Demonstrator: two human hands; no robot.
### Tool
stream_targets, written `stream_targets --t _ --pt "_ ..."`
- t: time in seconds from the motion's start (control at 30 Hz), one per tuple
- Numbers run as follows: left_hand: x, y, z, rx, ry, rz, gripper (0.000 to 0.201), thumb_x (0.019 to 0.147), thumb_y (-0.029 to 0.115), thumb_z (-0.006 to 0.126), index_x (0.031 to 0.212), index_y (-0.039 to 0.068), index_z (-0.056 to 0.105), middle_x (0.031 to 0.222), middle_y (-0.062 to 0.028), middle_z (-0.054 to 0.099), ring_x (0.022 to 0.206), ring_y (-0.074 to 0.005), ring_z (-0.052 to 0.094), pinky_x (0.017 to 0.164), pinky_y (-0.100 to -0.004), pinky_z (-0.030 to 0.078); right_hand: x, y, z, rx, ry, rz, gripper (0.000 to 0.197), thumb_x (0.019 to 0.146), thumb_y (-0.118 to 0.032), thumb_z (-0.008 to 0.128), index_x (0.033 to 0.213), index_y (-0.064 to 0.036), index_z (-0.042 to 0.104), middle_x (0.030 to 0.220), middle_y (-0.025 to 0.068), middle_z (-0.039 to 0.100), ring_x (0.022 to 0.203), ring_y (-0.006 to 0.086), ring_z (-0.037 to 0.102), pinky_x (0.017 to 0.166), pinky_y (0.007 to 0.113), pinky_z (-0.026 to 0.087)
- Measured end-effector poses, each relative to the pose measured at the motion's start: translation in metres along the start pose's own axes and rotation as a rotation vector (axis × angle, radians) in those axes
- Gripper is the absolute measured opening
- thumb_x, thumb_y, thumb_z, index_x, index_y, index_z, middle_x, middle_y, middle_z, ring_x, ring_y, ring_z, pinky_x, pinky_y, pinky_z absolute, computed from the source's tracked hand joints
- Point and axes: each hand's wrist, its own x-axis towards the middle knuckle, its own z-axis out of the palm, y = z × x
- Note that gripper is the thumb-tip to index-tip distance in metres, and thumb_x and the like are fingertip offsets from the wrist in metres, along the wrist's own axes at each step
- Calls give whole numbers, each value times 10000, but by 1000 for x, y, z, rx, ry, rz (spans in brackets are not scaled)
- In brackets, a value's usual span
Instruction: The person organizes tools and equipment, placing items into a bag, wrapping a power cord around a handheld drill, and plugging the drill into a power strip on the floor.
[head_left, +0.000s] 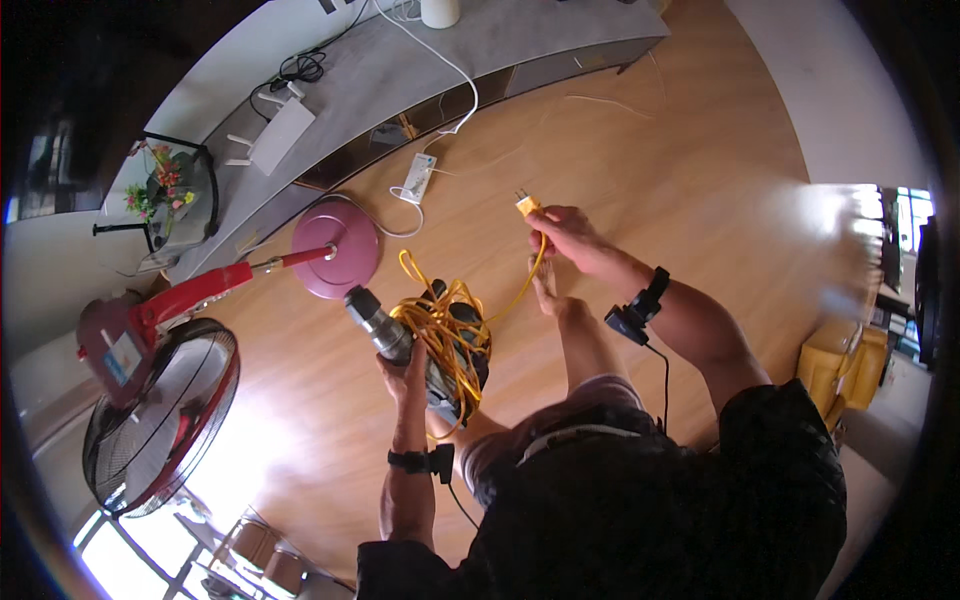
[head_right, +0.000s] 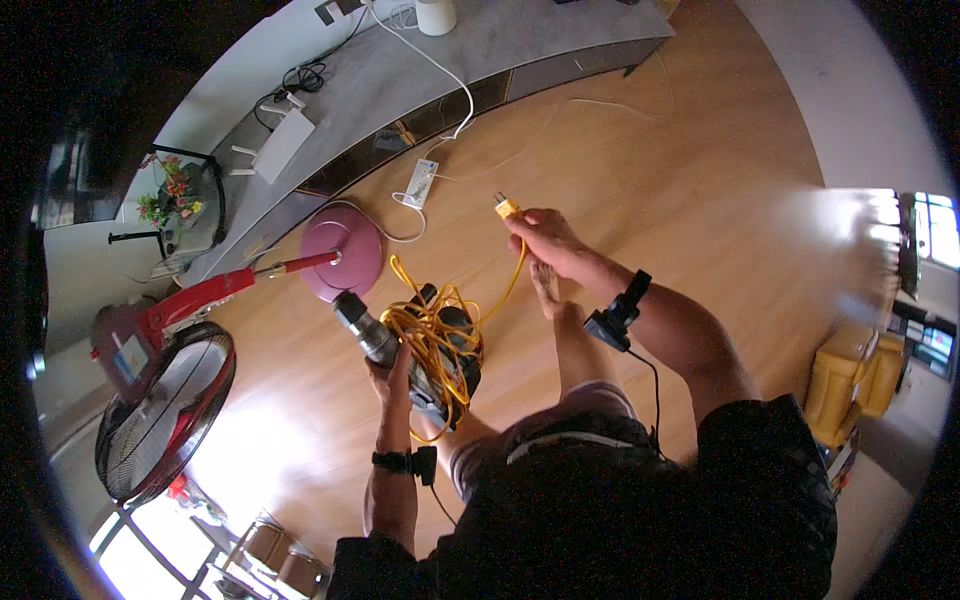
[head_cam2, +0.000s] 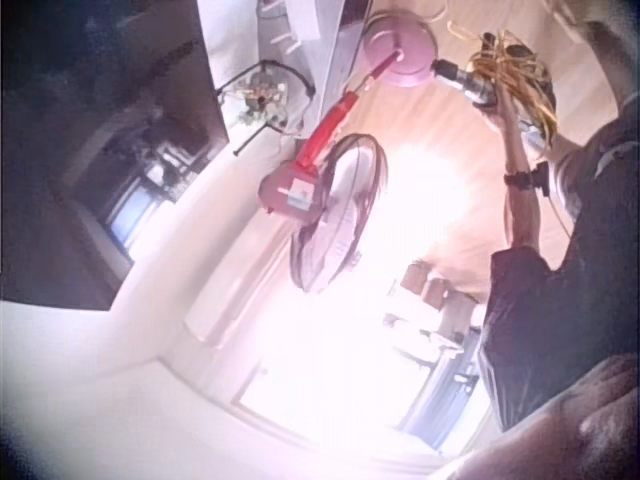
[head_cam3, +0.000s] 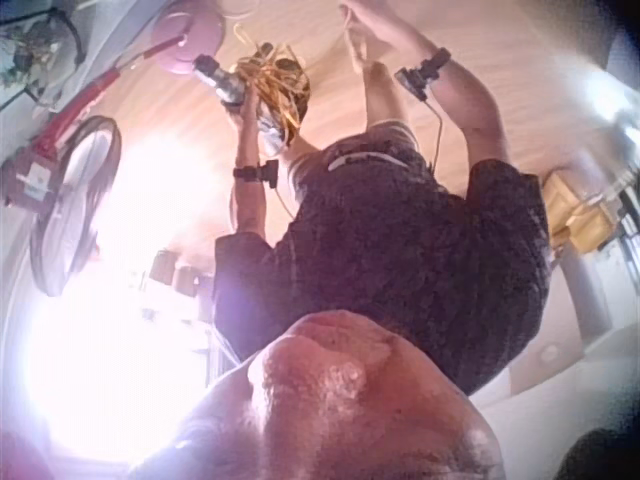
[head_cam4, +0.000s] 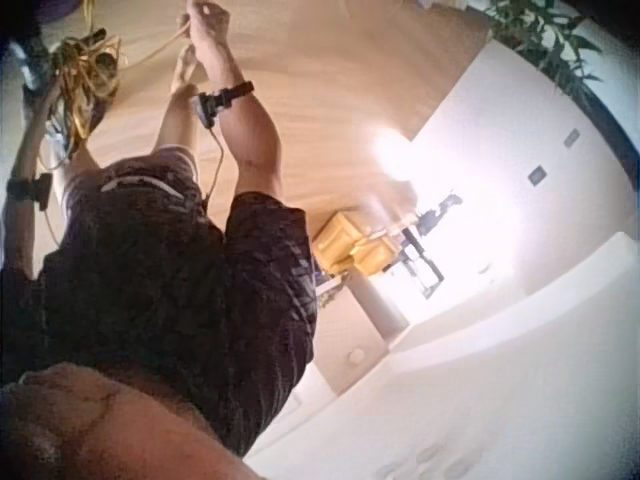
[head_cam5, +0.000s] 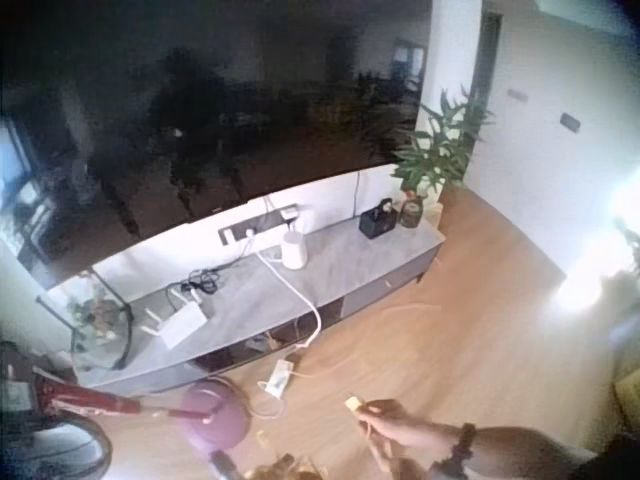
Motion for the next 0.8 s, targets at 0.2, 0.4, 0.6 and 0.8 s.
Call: stream_targets --t 0.2,0.4,0.6,0.8 --pt "-1 -15 13 -144 55 -44 619 743 302 832 1130 -34 485 1002 -104 611 884 -173 575 807 -321 481 69 35 5 -61 9 -61 315 983 -334 514 823 -67 560 686 13 598 583 89 524 512 257 416" --pt "-1 1 22 -280 -47 -331 590 773 263 812 1155 -24 467 1032 -86 586 895 -165 557 810 -301 468 126 23 23 -165 23 142 260 977 -295 534 880 -58 581 678 17 608 558 98 543 475 263 417" --pt "5 -13 20 -325 -5 -428 615 777 220 813 1216 -3 444 1069 -87 560 936 -158 544 838 -298 459 188 28 51 -425 -72 263 278 939 -309 588 877 -40 625 677 20 629 550 89 562 452 258 420" --pt "11 -13 23 -368 -6 -479 634 784 199 806 1255 19 422 1084 -87 554 942 -163 549 849 -302 462 240 76 62 -443 -133 409 324 919 -347 590 763 -63 612 600 -1 580 477 85 518 391 256 370"
